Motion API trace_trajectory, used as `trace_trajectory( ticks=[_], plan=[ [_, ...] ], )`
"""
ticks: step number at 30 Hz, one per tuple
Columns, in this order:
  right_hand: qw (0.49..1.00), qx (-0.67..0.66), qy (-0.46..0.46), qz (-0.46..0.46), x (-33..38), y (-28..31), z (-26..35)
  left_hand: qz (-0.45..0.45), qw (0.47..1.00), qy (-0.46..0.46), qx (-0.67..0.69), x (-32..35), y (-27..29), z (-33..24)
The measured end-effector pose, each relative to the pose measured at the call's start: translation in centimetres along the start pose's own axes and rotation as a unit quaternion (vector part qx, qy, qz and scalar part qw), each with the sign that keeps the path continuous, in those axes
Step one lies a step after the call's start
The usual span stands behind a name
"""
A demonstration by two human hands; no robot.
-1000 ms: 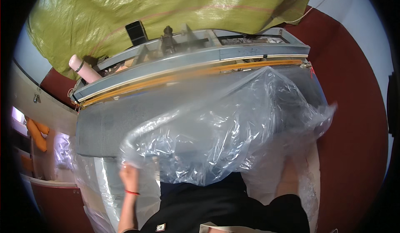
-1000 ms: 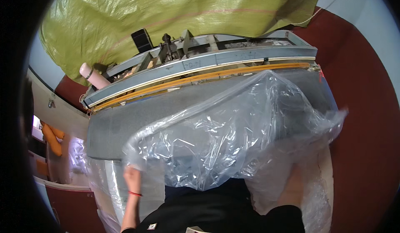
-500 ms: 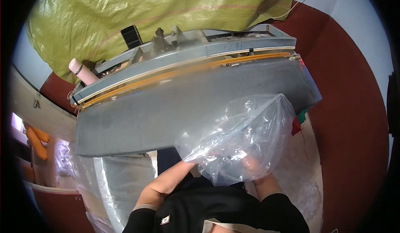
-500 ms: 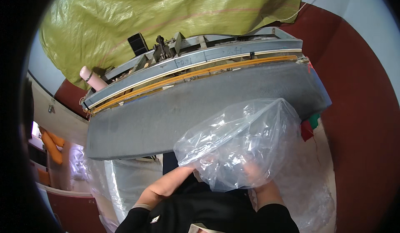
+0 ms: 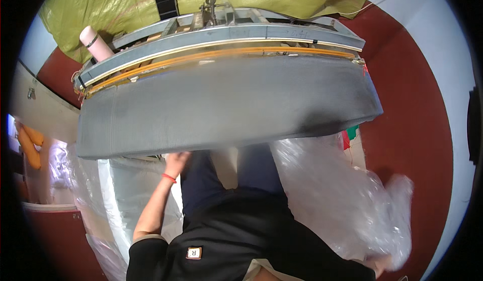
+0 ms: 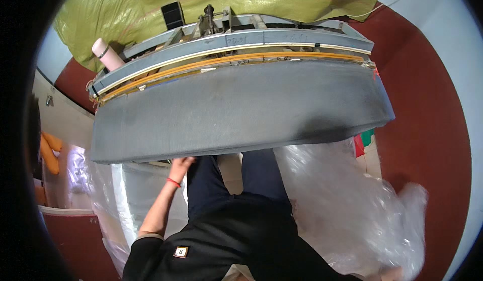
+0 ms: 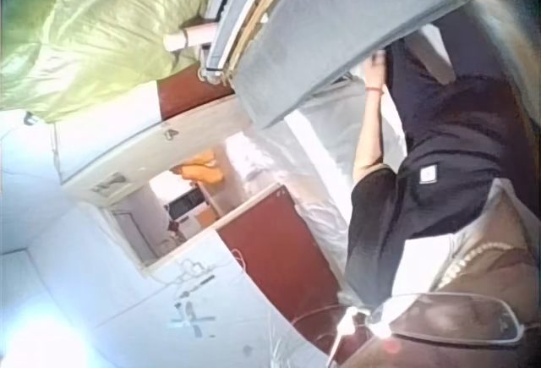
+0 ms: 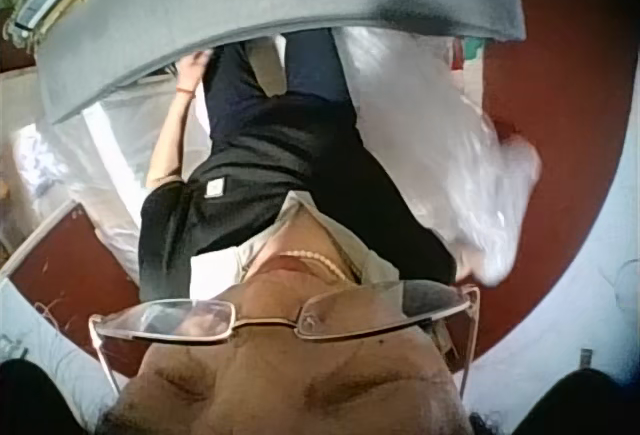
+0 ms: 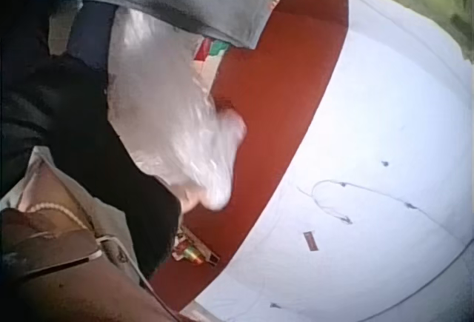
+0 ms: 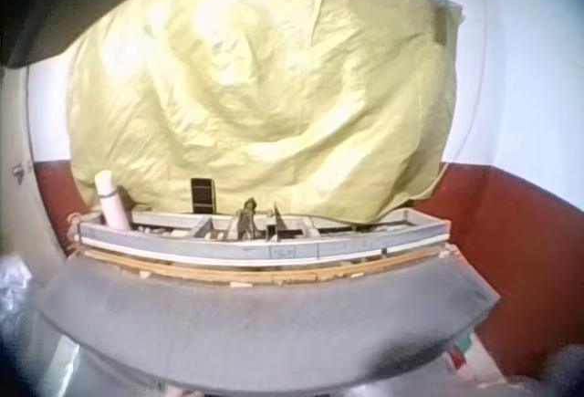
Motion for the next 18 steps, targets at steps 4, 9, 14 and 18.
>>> trace_trajectory(
  ticks=[4,9,14,18],
  plan=[
    [0.998,0.007,0.022,0.063,8.8,10.3,-9.4,-0.189,0.959,0.141,0.158,4.7,8.3,1.0],
    [0.988,0.036,0.112,0.101,0.4,-3.3,1.3,-0.252,0.937,0.164,0.175,8.2,11.3,4.7],
    [0.947,0.050,0.295,0.112,-17.7,-17.4,29.3,-0.346,0.936,0.060,0.033,7.7,17.4,7.8],
    [0.914,0.056,0.384,0.118,-10.8,-28.4,51.7,-0.454,0.876,0.076,-0.146,8.9,25.9,9.9]
  ],
)
Point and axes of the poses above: each hand's wrist, its own x-axis away from the middle knuckle, its own y-axis out of the back of the hand, z = x × y, the point moved 5 cm from there along -x, towards the middle knuckle, and after that the axes turned 3 degrees about -z, right-handed, at the moved point
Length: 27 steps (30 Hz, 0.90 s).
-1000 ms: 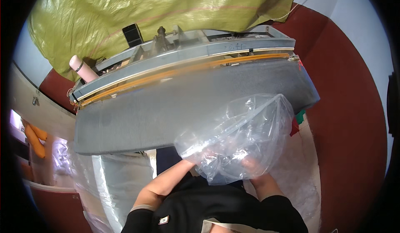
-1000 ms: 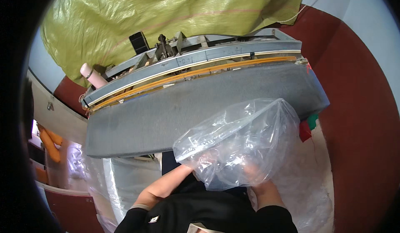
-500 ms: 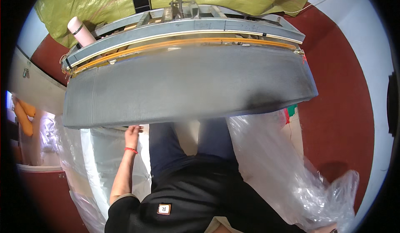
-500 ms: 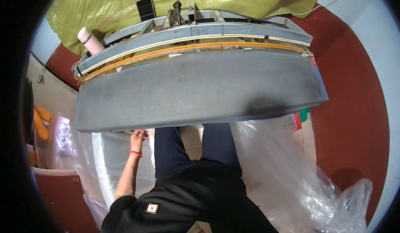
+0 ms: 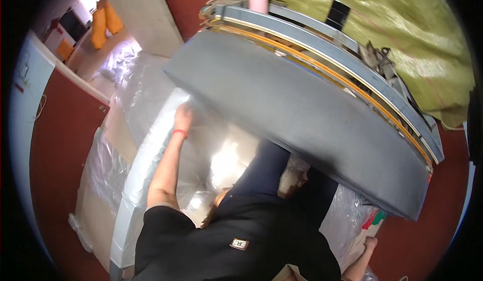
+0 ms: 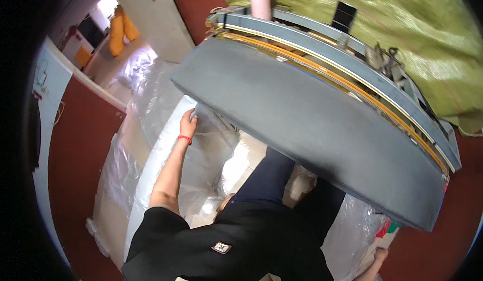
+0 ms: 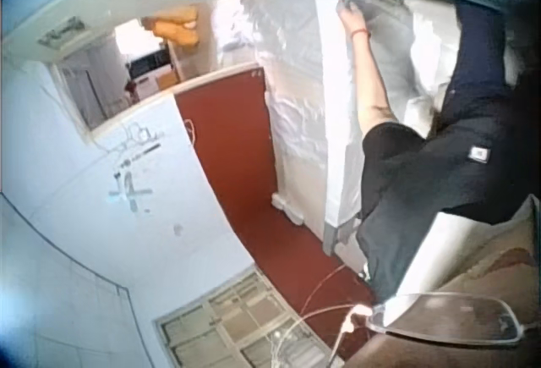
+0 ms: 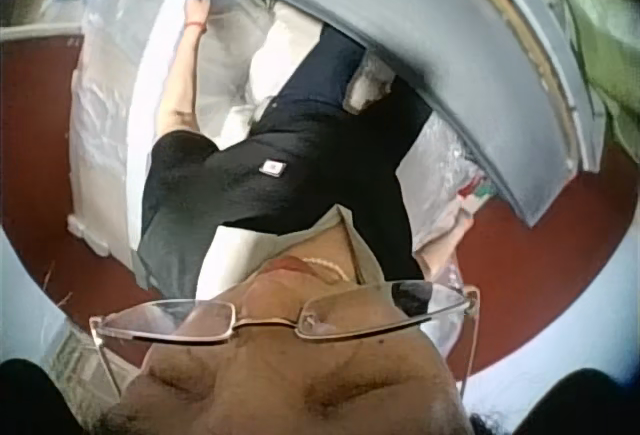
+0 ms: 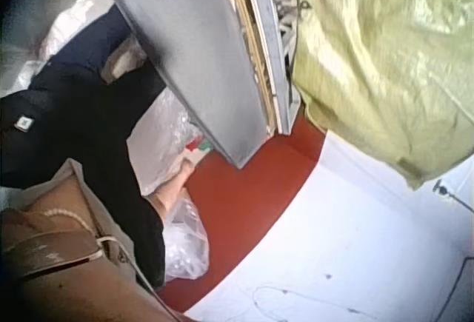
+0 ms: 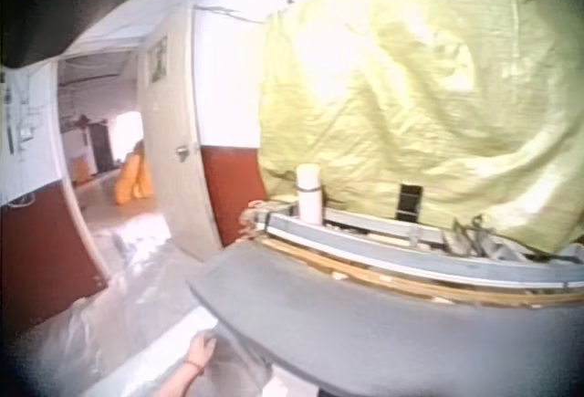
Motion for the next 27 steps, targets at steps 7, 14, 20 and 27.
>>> trace_trajectory(
  ticks=[7,14,20,27],
  plan=[
    [0.950,-0.274,0.137,0.060,-6.9,26.8,37.4,0.034,0.964,0.033,-0.263,2.2,7.3,6.9],
    [0.886,-0.239,0.398,0.009,-3.6,38.9,53.8,0.133,0.987,0.080,-0.031,9.8,5.2,7.0],
    [0.739,-0.377,0.551,0.094,0.3,44.8,65.4,0.226,0.945,-0.210,0.110,15.9,5.0,-18.7],
    [0.638,-0.494,0.586,0.079,2.9,44.1,66.3,0.195,0.810,-0.499,0.238,15.5,6.6,-34.5]
  ],
)
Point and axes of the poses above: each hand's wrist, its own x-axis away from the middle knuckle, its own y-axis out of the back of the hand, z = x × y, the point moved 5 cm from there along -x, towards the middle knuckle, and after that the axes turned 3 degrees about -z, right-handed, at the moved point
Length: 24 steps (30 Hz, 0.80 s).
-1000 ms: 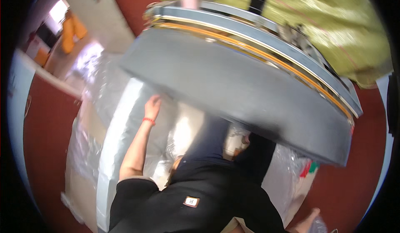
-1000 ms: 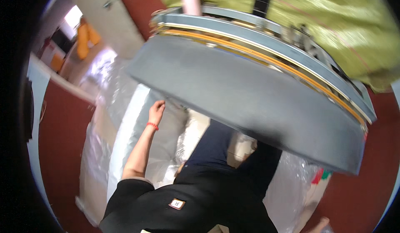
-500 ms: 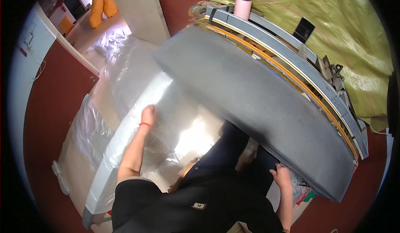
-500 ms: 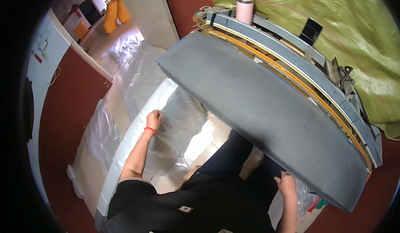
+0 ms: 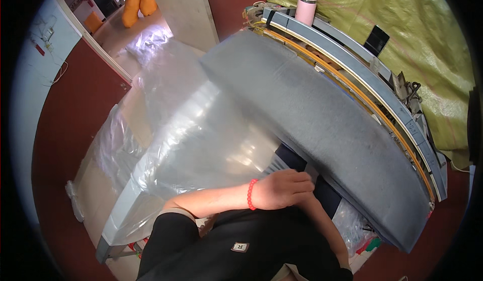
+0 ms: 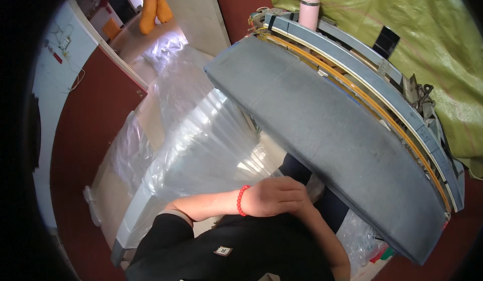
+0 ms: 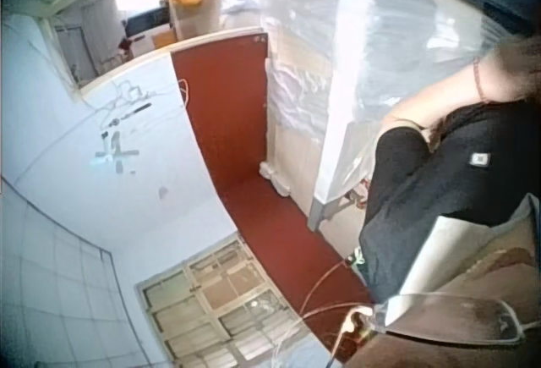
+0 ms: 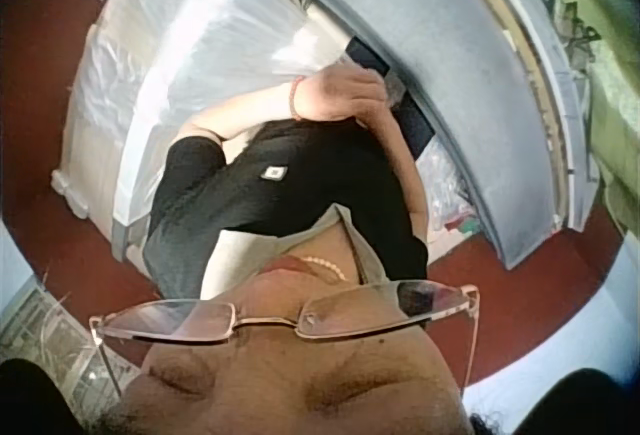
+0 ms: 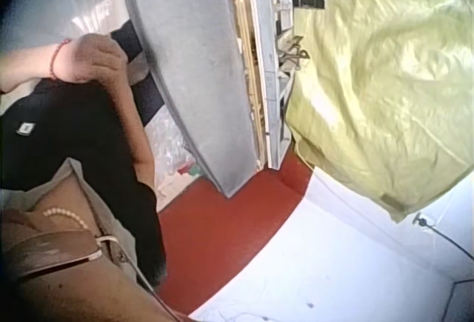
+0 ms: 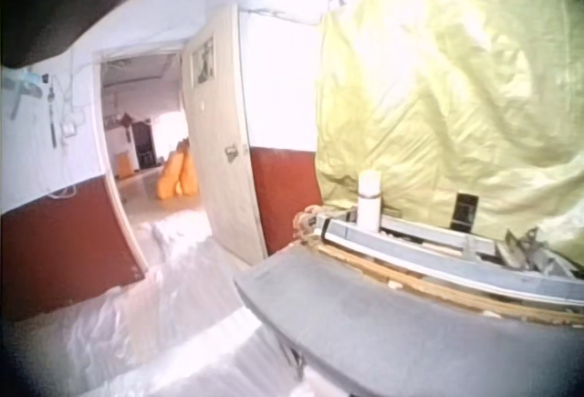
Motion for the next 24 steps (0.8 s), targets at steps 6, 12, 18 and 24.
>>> trace_trajectory(
  ticks=[6,12,18,24],
  plan=[
    [0.927,-0.373,-0.034,0.033,5.3,8.6,4.5,0.118,0.960,0.252,0.030,-3.1,-0.2,1.0],
    [0.976,0.044,-0.214,-0.011,13.8,13.9,5.3,0.031,0.999,0.011,0.016,-10.7,1.6,-2.4],
    [0.742,0.372,-0.396,-0.393,38.5,29.1,2.8,0.248,0.967,0.032,0.051,-8.9,-1.8,0.3],
    [0.533,0.453,-0.439,-0.564,55.2,34.6,6.8,0.388,0.907,0.154,-0.054,4.7,-0.2,12.6]
  ],
)
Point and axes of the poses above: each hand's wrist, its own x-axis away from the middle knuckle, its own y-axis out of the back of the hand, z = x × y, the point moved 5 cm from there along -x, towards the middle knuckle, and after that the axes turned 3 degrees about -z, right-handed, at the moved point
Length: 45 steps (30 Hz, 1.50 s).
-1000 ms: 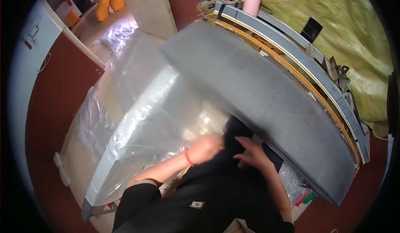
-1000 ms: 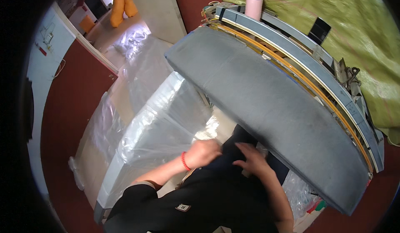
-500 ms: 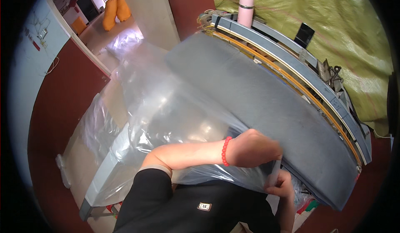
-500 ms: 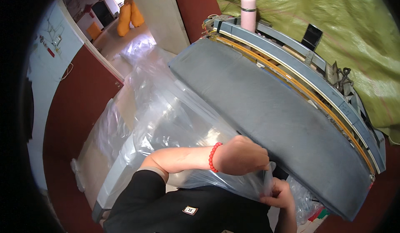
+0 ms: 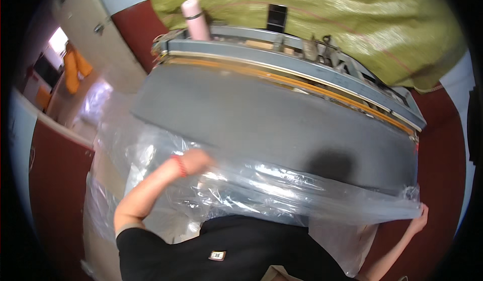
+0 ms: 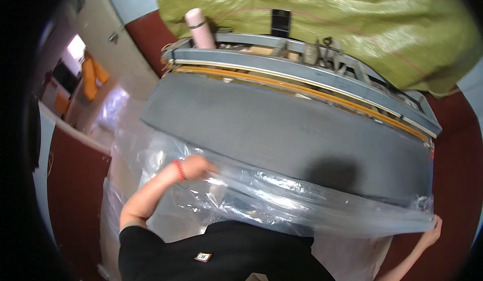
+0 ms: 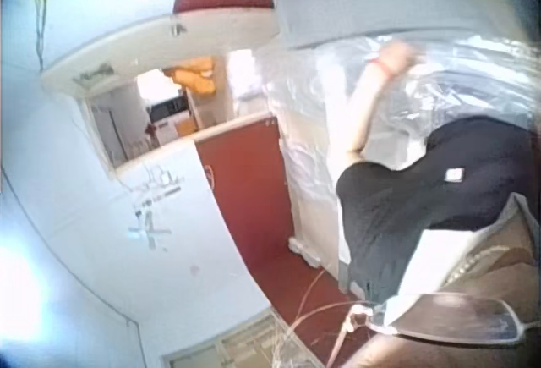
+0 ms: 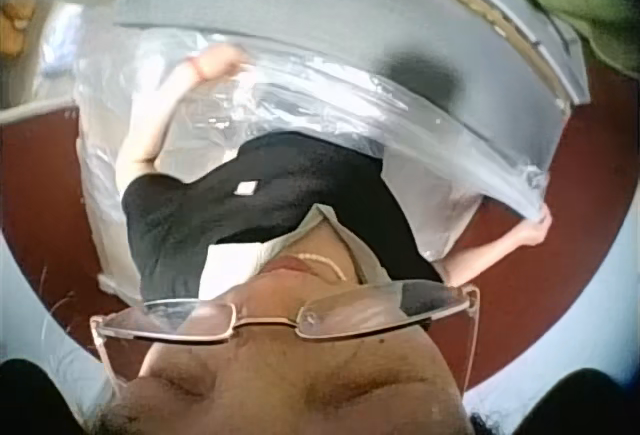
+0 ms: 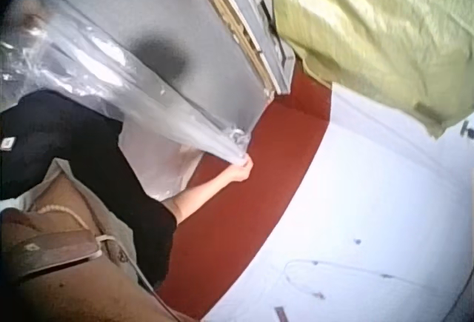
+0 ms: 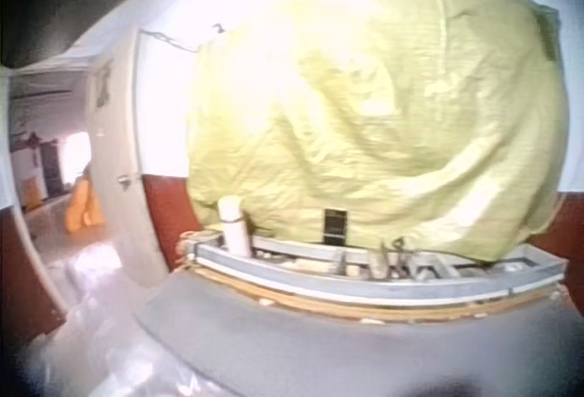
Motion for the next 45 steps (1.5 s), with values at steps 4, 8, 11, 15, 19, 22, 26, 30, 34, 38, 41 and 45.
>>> trace_trajectory(
  ticks=[4,8,11,15,19,22,26,30,34,38,41,45],
  plan=[
    [0.997,-0.032,0.049,0.056,0.8,-4.3,0.6,0.066,0.951,0.291,-0.082,7.6,8.1,14.1],
    [0.959,-0.128,0.141,0.209,2.5,-11.1,13.7,-0.513,0.782,0.301,-0.187,14.3,26.3,16.9],
    [0.951,-0.171,0.132,0.220,3.3,-10.5,18.3,-0.740,0.577,0.278,-0.204,8.8,27.9,12.0],
    [0.904,-0.204,0.088,0.365,2.9,-12.6,20.1,-0.411,0.864,0.277,-0.088,0.6,18.3,21.3],
    [0.751,-0.422,-0.055,0.505,-0.8,-9.8,19.1,-0.318,0.887,0.329,-0.063,-2.8,9.8,24.9],
    [0.887,-0.362,-0.031,0.285,-6.6,-7.5,14.4,-0.314,0.852,0.389,-0.157,-5.6,10.5,23.0],
    [0.933,0.025,0.295,-0.205,-4.9,-2.9,29.9,-0.293,0.832,0.423,-0.210,-1.9,11.1,26.7],
    [0.876,-0.047,0.466,0.113,3.1,-11.1,30.9,-0.295,0.830,0.422,-0.217,-2.7,11.4,27.2],
    [0.982,0.074,0.141,0.098,0.3,-17.3,14.9,-0.300,0.840,0.401,-0.208,-0.3,12.1,31.4],
    [0.989,0.084,0.050,0.110,-0.3,-17.3,9.9,-0.291,0.833,0.414,-0.224,4.7,12.4,37.0],
    [0.983,0.120,0.040,0.135,-0.3,-17.0,9.9,-0.281,0.834,0.428,-0.205,5.7,13.2,40.8],
    [0.976,0.134,-0.003,0.170,-0.6,-16.9,12.2,-0.355,0.829,0.427,-0.059,8.5,13.3,46.3]
  ],
)
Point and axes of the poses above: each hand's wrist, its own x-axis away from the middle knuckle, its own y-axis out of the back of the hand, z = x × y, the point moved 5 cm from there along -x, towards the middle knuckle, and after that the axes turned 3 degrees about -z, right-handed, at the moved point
